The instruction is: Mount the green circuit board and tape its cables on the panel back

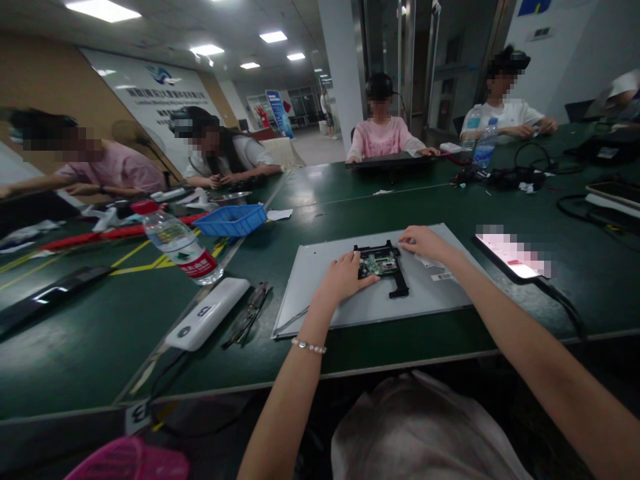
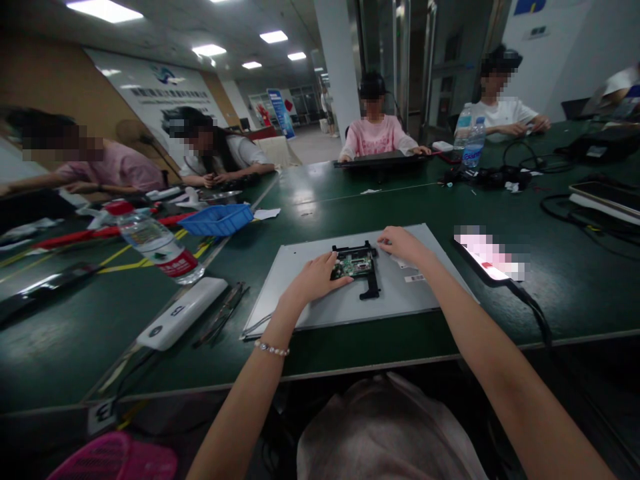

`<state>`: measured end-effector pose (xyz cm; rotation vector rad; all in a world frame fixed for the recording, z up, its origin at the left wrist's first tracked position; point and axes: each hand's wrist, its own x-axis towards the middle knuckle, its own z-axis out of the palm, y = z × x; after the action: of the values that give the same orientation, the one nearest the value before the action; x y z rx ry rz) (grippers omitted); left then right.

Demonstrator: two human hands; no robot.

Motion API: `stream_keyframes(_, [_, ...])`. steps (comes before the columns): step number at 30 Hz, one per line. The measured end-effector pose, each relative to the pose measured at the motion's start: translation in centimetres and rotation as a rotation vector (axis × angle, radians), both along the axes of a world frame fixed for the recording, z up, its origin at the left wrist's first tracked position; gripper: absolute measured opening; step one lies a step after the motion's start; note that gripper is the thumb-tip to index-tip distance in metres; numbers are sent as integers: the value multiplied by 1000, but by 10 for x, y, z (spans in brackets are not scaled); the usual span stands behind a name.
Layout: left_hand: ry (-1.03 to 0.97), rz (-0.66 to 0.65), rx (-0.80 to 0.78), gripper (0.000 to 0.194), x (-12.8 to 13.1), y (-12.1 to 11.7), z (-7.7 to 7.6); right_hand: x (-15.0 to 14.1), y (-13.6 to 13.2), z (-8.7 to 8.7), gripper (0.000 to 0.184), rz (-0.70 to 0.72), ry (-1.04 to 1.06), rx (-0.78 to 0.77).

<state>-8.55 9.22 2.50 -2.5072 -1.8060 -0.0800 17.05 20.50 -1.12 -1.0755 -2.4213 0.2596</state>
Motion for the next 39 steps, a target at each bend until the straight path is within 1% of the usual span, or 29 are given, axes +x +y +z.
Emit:
stream_keyframes(4, [-13, -11, 5, 79, -2, 2, -3, -3, -1, 0, 26, -13, -27, 32])
stream_keyframes(7, [-20, -13, 6, 80, -4, 3, -5, -6, -1, 0, 27, -86, -45, 30])
stream_keyframes(10, [-18, -7, 6, 81, -5, 4, -6, -8, 0, 0, 28, -149, 8, 51])
stream_keyframes(13, [-18, -5, 8, 82, -5, 4, -7, -9, 0, 2, 27, -152, 112, 57])
stream_keyframes(15, [-20, -8, 7, 83, -5, 4, -6, -10, 1, 1, 27, -131, 198, 7])
stream_keyframes(20, [-13, 3, -9, 81, -3, 3, -3, -15, 6, -7, 22, -96, 436, -220])
stream_keyframes(23, [-20, 2, -20, 81, -3, 3, -2, -18, 10, -13, 15, -57, 506, -259])
stream_keyframes(25, [-27, -1, -20, 82, -4, 3, -4, -20, 10, -14, 15, -26, 520, -257])
stream_keyframes(28, [-35, -3, -11, 81, -5, 5, -6, -21, 8, -11, 15, -10, 529, -245])
stream_keyframes(30, [-36, -5, -8, 81, -6, 5, -8, -23, 5, -7, 15, -29, 556, -250])
stream_keyframes(33, [-32, -4, 2, 82, -7, 5, -8, -26, 0, 0, 15, -65, 638, -304])
stream_keyframes(36, [-29, -6, 12, 81, -6, 4, -7, -29, -6, 7, 15, -55, 703, -384])
stream_keyframes(39, [-21, -4, 13, 81, -5, 3, -5, -31, -10, 13, 13, -53, 732, -414])
